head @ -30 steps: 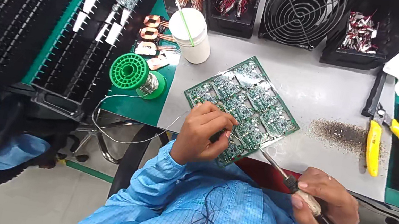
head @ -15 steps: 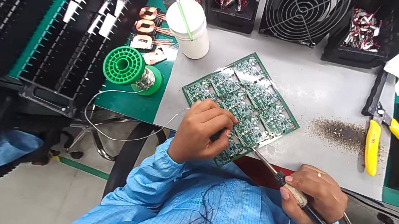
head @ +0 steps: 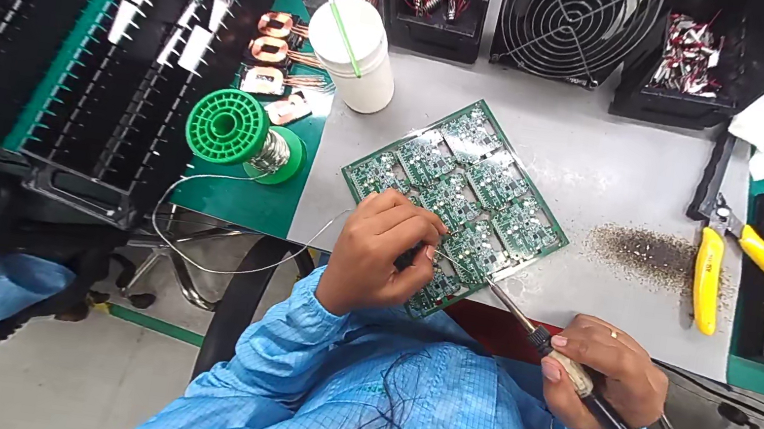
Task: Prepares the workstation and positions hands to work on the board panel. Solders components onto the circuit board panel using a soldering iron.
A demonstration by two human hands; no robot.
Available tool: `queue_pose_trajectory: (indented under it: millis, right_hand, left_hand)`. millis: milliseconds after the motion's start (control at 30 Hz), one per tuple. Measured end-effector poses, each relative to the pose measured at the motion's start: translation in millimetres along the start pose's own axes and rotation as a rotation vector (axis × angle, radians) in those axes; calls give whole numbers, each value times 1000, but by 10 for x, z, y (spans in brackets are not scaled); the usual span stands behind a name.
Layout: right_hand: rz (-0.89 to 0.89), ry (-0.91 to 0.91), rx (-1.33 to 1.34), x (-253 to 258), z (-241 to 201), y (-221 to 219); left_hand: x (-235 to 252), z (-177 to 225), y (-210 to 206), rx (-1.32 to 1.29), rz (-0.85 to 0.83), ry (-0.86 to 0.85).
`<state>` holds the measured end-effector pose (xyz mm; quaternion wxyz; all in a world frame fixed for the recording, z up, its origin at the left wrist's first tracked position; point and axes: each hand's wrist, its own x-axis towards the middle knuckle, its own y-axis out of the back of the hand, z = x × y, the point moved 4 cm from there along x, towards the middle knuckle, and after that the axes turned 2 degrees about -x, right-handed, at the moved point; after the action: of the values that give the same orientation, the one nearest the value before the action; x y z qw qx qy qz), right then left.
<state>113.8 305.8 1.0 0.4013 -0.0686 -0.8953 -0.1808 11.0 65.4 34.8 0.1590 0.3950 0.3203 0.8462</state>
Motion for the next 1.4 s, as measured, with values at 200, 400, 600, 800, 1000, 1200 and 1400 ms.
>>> queue_pose_trajectory:
  millis: [200, 400, 600, 800, 1000, 1200, 1400]
  right_hand:
    - [-18, 12, -35, 26, -15, -18]
    - [-31, 14, -54, 41, -23, -27]
    - [-26, 6, -54, 37, -21, -19]
    - [-24, -5, -41, 31, -21, -17]
    - [-27, 2, -51, 40, -20, -27]
    - [-42, 19, -49, 38, -19, -25]
    - [-46, 31, -56, 44, -20, -28]
  left_hand:
    - [0, -2, -19, 22, -23, -9]
    - [-2, 6, -29, 42, -22, -9]
    - [2, 8, -20, 35, -7, -7]
    - [1, 12, -22, 29, -16, -9]
    - [1, 9, -28, 41, -21, -7]
    - [-1, 9, -24, 41, -19, -2]
    - [-7, 8, -27, 39, -17, -1]
